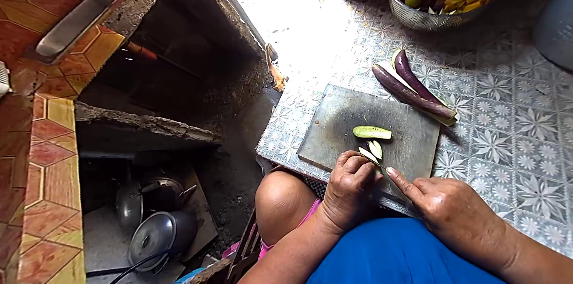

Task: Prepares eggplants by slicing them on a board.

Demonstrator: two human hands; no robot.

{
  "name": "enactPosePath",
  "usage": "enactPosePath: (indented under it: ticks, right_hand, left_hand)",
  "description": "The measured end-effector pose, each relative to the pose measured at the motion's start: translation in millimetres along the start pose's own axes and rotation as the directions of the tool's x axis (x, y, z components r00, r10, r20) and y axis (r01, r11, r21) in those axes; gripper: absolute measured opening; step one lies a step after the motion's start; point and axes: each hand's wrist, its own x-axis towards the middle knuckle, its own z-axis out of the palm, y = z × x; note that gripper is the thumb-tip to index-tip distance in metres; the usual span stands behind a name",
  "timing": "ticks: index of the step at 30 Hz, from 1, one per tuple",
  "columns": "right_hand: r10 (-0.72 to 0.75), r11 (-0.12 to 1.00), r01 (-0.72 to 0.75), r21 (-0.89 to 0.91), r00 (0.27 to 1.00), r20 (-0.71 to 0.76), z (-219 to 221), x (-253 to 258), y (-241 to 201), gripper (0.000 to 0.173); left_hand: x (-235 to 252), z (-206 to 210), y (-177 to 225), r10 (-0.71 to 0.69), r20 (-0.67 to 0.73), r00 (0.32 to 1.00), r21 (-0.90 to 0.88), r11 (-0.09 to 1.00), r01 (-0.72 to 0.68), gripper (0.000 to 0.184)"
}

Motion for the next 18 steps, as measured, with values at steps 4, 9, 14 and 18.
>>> enactPosePath:
  ticks: [4,9,14,18]
  right_hand:
    - [0.003,1.000,-0.003,-0.007,1.000,0.024,7,5,-1,0.044]
    - [0.021,0.999,-0.023,0.048,0.999,0.035,20,12,2,0.044]
    - [0.058,0.992,-0.062,0.114,0.998,0.031,18,2,7,0.047]
    - [0.053,0.993,-0.050,0.108,0.998,-0.026,9,-3,6,0.047]
  left_hand:
    - [-1,2,-1,-0.004,-0.005,1.000,0.015,1.000,0.004,0.016]
    - [-3,1,0,-0.011,-0.002,1.000,0.015,1.000,0.011,0.017]
    - [-5,1,-2,-0.008,-0.031,0.999,-0.015,1.000,0.007,0.012]
    - [-4,1,-3,-0.004,-0.037,0.999,-0.008,1.000,0.004,0.010]
